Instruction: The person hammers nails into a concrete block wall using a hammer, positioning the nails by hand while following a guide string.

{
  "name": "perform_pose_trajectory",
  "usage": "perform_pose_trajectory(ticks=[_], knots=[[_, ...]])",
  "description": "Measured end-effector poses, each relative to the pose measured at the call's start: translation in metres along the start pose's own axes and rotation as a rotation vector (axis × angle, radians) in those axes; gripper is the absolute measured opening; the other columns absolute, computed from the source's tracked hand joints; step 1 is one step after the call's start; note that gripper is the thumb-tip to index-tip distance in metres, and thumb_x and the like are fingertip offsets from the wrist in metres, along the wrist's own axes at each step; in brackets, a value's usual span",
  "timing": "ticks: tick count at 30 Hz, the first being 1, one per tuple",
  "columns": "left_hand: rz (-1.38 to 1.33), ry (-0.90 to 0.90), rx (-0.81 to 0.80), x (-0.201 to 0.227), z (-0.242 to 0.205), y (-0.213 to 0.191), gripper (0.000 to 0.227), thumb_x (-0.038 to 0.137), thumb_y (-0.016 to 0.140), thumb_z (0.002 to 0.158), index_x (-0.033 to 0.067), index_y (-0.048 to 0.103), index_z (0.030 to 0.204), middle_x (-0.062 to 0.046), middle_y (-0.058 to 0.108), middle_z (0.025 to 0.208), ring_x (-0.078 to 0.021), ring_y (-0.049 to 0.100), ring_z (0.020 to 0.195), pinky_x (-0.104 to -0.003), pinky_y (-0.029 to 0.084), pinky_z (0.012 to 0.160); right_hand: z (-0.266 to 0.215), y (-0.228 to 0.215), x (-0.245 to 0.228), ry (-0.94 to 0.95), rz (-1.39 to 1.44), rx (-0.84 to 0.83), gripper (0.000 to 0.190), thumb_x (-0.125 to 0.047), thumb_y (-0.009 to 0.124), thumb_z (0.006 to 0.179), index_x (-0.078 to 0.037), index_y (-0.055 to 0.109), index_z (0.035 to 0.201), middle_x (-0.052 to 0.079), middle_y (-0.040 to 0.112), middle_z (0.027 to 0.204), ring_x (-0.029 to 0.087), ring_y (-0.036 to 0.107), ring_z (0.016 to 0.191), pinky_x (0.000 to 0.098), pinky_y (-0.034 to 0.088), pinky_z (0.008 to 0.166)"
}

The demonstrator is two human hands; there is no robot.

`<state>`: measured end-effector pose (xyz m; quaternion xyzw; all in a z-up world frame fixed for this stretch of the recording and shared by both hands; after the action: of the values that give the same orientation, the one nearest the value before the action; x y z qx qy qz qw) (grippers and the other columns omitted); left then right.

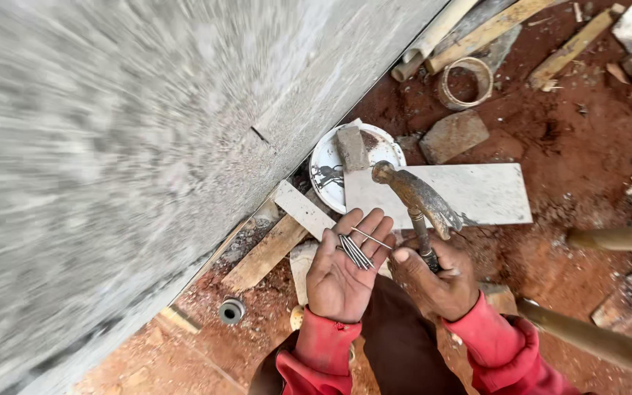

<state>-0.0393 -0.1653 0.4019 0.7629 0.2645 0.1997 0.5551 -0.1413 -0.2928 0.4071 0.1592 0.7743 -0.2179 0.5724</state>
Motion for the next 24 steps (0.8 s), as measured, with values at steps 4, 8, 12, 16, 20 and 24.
perform_pose_trajectory(ticks=[4, 8, 12, 16, 20, 24], knots=[[0.093, -0.034, -0.021, -0.017, -0.036, 0.066, 0.054, 0.036, 0.036, 0.113, -0.0068, 0.041, 0.146, -0.031, 0.042, 0.154, -0.0429, 0.039, 0.149, -0.054, 0.033, 0.125, -0.045, -0.011, -0.075, 0.029, 0.039, 0.081, 0.017, -0.018, 0.073, 0.095, -0.002, 0.074, 0.093, -0.005, 0.060, 0.063, 0.003, 0.049, 0.058, 0.0235, 0.039, 0.049], [0.194, -0.084, -0.080, -0.039, -0.070, 0.125, 0.043, 0.025, 0.039, 0.116, -0.0040, 0.046, 0.147, -0.023, 0.048, 0.148, -0.0354, 0.046, 0.141, -0.049, 0.043, 0.117, -0.086, -0.032, -0.154, -0.089, -0.171, 0.178, 0.017, -0.021, 0.078, 0.093, -0.005, 0.072, 0.089, -0.002, 0.062, 0.066, 0.005, 0.052, 0.061, 0.0276, 0.044, 0.050], [0.240, -0.103, -0.111, -0.058, -0.093, 0.187, 0.026, 0.017, 0.042, 0.116, 0.0027, 0.052, 0.136, -0.019, 0.060, 0.140, -0.0289, 0.058, 0.122, -0.043, 0.052, 0.093, -0.134, -0.060, -0.201, 0.112, -0.397, 0.294, 0.027, -0.026, 0.087, 0.083, -0.005, 0.074, 0.095, 0.007, 0.065, 0.064, 0.014, 0.055, 0.055, 0.0332, 0.047, 0.054], [0.383, -0.226, 0.076, -0.087, -0.113, 0.224, 0.027, 0.024, 0.042, 0.101, 0.0090, 0.054, 0.121, -0.014, 0.066, 0.128, -0.0289, 0.066, 0.113, -0.041, 0.056, 0.079, -0.176, -0.076, -0.249, -0.067, -0.185, 0.403, 0.038, -0.027, 0.083, 0.081, -0.006, 0.073, 0.110, 0.008, 0.079, 0.088, 0.014, 0.075, 0.079, 0.0291, 0.057, 0.068], [0.406, -0.242, -0.054, -0.126, -0.127, 0.249, 0.024, 0.021, 0.047, 0.115, 0.0058, 0.055, 0.133, -0.016, 0.063, 0.121, -0.0278, 0.063, 0.103, -0.039, 0.055, 0.079, -0.202, -0.096, -0.263, -0.035, -0.088, 0.447, 0.034, -0.025, 0.086, 0.080, -0.005, 0.075, 0.104, 0.009, 0.080, 0.086, 0.016, 0.076, 0.075, 0.0296, 0.058, 0.067], [0.477, -0.308, -0.031, -0.159, -0.144, 0.264, 0.023, 0.021, 0.048, 0.109, 0.0071, 0.055, 0.126, -0.013, 0.064, 0.122, -0.0235, 0.062, 0.109, -0.038, 0.054, 0.086, -0.232, -0.131, -0.263, 0.082, -0.145, 0.522, 0.029, -0.023, 0.085, 0.079, -0.005, 0.078, 0.102, 0.008, 0.079, 0.081, 0.012, 0.075, 0.069, 0.0296, 0.056, 0.062]])
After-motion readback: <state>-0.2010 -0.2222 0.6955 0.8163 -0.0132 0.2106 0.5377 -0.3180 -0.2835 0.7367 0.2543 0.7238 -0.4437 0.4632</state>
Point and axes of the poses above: each hand's wrist, its own z-axis towards the middle knuckle, its own y-axis out of the palm, x = y × z, the point moved 6 cm from there along z, towards the middle knuckle
